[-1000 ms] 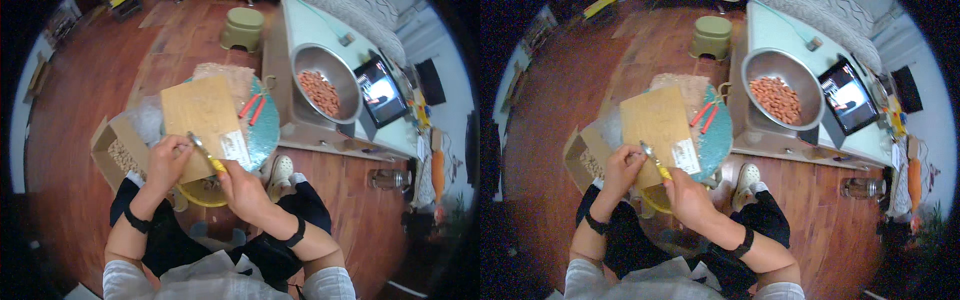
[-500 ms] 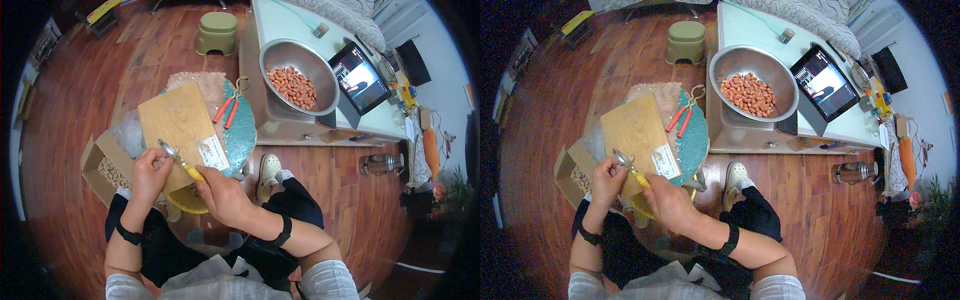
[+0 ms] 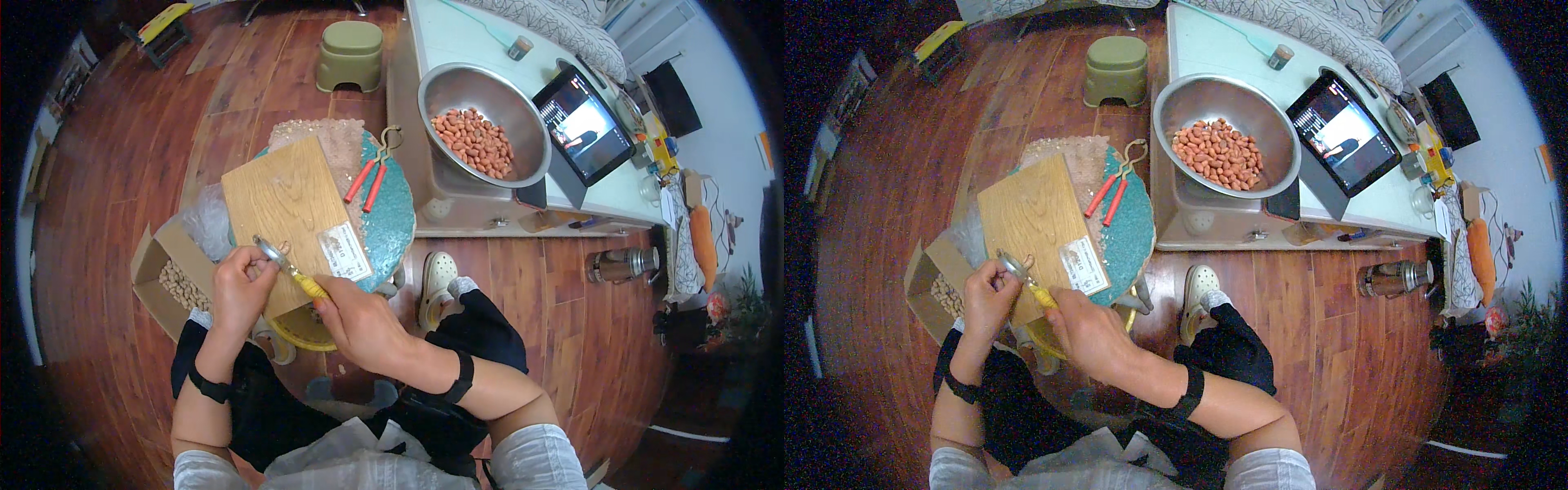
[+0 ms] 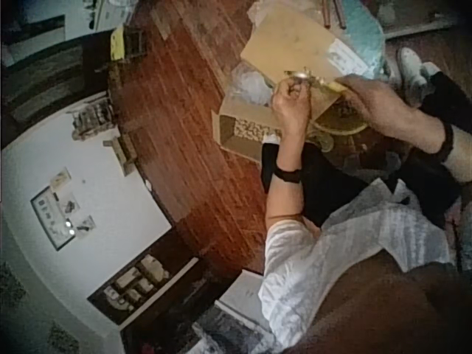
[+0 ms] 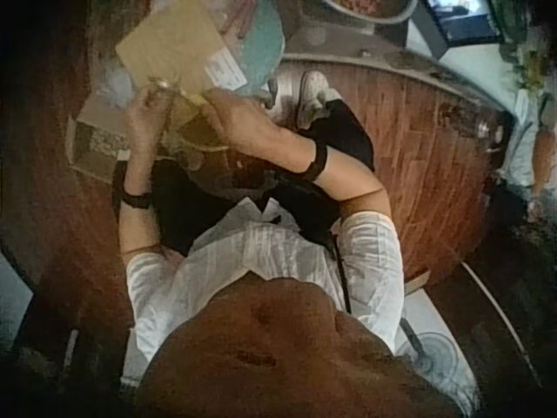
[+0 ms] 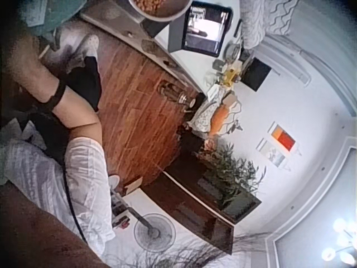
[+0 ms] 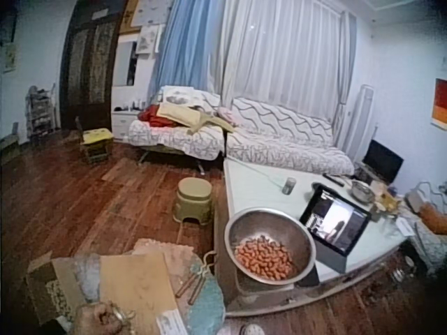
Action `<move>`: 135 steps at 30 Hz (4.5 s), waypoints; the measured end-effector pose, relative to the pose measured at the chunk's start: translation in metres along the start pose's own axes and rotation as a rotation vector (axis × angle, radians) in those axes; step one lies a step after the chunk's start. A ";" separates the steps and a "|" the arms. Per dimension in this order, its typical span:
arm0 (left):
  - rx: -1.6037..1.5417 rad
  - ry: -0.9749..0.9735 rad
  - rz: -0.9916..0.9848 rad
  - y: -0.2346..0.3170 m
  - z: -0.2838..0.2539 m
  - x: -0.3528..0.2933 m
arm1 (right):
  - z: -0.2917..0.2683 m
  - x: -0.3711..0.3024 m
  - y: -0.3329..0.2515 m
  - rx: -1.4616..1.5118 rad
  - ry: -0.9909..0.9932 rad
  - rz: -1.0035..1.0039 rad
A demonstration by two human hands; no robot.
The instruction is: The recorder uses a nutcracker to crack the shells of peanuts on a wooden board.
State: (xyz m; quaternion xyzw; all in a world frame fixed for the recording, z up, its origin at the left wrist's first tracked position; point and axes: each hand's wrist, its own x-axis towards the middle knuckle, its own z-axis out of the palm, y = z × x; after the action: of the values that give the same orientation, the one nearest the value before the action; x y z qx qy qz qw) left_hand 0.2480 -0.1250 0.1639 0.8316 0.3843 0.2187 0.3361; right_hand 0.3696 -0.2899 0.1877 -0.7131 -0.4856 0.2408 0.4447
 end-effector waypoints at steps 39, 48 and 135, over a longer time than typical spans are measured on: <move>-0.069 -0.105 -0.113 0.012 -0.009 0.007 | -0.010 0.001 0.001 0.057 0.083 -0.055; 0.055 -0.126 0.264 0.012 -0.003 0.019 | -0.012 0.002 0.003 0.046 0.123 -0.111; 0.039 -0.125 -0.202 0.012 -0.016 0.014 | -0.004 0.000 -0.001 0.071 -0.047 0.224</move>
State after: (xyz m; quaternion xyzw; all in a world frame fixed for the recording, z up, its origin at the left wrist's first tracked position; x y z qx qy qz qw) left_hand 0.2520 -0.1136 0.1848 0.8070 0.4487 0.1237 0.3633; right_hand 0.3718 -0.2916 0.1905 -0.7407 -0.4045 0.3226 0.4286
